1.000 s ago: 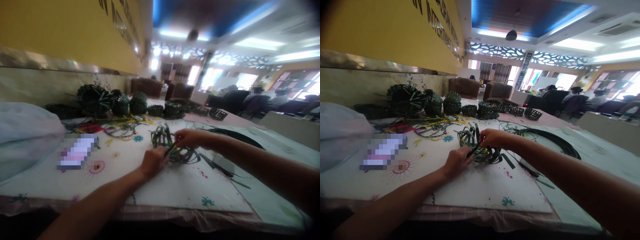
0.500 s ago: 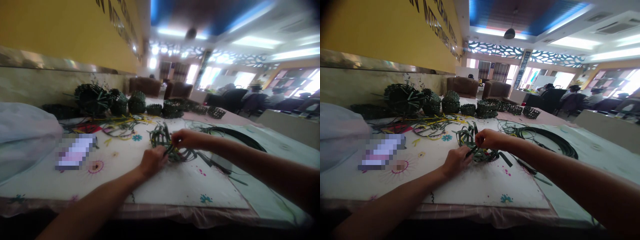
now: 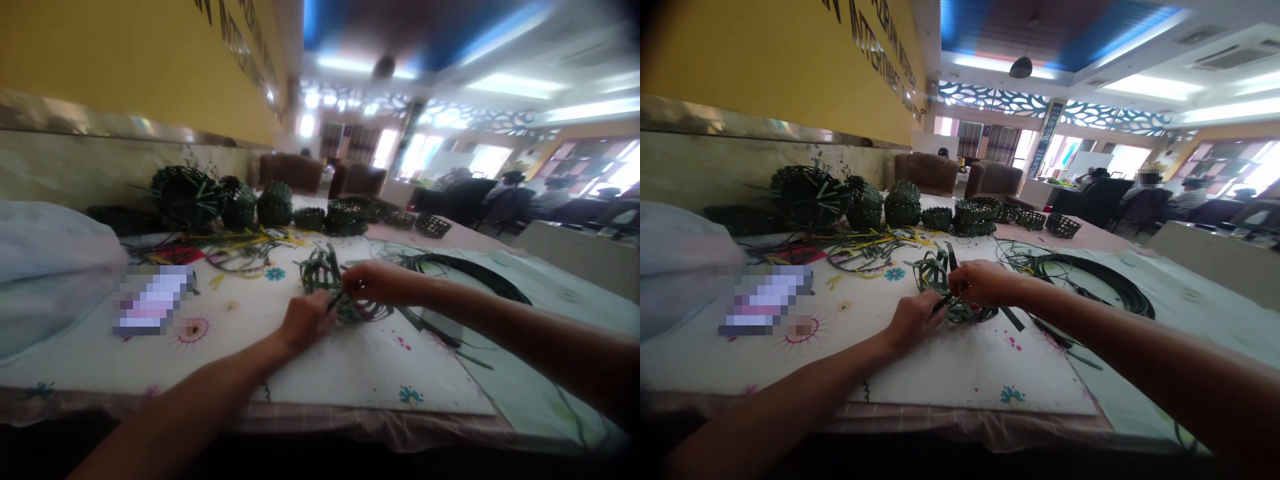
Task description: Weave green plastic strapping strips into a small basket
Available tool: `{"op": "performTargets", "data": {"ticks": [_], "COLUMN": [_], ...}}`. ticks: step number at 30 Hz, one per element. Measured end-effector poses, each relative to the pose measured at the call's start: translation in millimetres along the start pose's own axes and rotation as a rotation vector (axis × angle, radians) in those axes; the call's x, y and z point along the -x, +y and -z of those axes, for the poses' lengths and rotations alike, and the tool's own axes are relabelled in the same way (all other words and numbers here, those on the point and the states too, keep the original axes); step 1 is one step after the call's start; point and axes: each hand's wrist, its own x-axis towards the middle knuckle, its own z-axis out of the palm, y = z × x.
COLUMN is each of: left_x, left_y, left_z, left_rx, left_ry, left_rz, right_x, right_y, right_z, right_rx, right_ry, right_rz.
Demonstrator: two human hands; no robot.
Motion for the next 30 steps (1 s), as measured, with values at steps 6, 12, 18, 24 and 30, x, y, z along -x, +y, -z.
{"op": "performTargets", "data": {"ticks": [6, 12, 18, 24, 30], "left_x": [2.1, 2.5, 1.7, 1.8, 0.7], "left_y": [2.5, 1.0, 0.5, 1.9, 2.9], "left_z": [-1.6, -3.5, -4.3, -2.3, 0.9], "left_rx": [-0.042, -0.025, -0.008, -0.045, -0.062], "left_ry": [-0.035, -0.019, -0.035, -0.061, -0.103], "left_rz": [-0.056, -0.063, -0.062, -0.062, -0.018], "right_x": [-6.3, -19.5, -16.5, -17.4, -12.7], "right_y": [-3.8, 2.4, 6.7, 1.0, -13.5], "right_z": [1.2, -1.6, -2.4, 0.9, -7.2], "right_rx": [-0.014, -0.177, -0.296, -0.298, 0.15], "right_ry": [-0.105, -0.125, -0.218, -0.285, -0.134], "right_rz": [-0.123, -0.292, -0.318, -0.248, -0.067]}}
